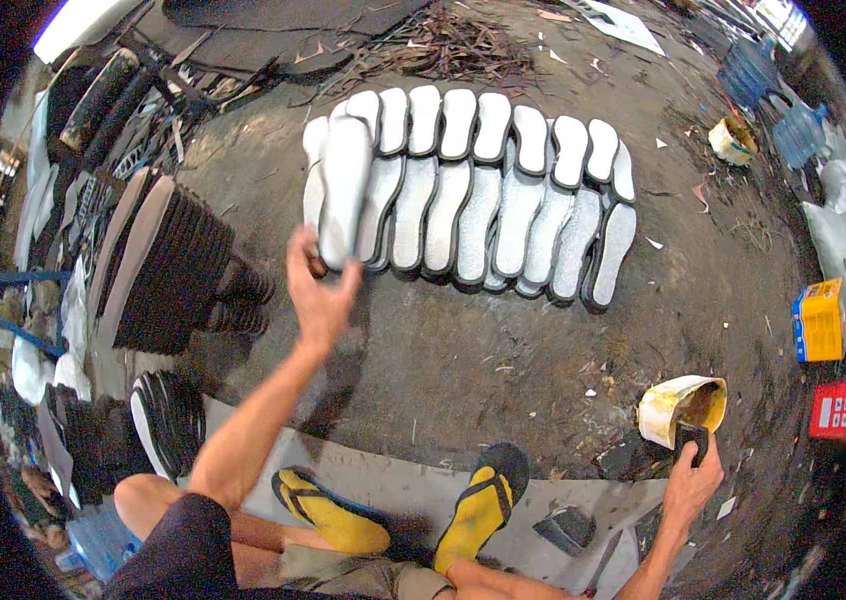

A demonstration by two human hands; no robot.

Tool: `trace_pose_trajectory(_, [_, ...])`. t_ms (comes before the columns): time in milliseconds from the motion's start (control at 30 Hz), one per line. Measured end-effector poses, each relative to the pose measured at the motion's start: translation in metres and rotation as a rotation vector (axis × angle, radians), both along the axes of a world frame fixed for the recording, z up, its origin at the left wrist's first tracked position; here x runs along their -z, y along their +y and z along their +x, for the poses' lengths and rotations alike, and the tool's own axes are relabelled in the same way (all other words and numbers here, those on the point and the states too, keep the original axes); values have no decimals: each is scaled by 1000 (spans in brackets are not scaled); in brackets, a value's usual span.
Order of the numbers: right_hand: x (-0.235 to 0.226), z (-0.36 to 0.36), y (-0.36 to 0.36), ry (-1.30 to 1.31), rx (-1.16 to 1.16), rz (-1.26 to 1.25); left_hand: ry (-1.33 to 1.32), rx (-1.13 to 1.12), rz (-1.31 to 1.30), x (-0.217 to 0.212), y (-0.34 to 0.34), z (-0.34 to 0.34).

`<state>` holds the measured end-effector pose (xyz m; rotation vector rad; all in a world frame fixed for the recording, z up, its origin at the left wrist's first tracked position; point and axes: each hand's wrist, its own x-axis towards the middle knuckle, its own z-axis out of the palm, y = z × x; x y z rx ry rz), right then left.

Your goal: The person sits on the floor and applies glue to white shoe insoles using a brush. They pick up each insole, spread glue evenly, and place it back in a row. The process is repeated for multiple insoles.

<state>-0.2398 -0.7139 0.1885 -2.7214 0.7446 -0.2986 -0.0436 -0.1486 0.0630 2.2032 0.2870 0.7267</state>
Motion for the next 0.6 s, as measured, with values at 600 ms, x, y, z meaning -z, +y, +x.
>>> trace_pose_trajectory(600, [17, 6, 49, 71, 42, 179, -102, -143, -229, 58, 62, 184])
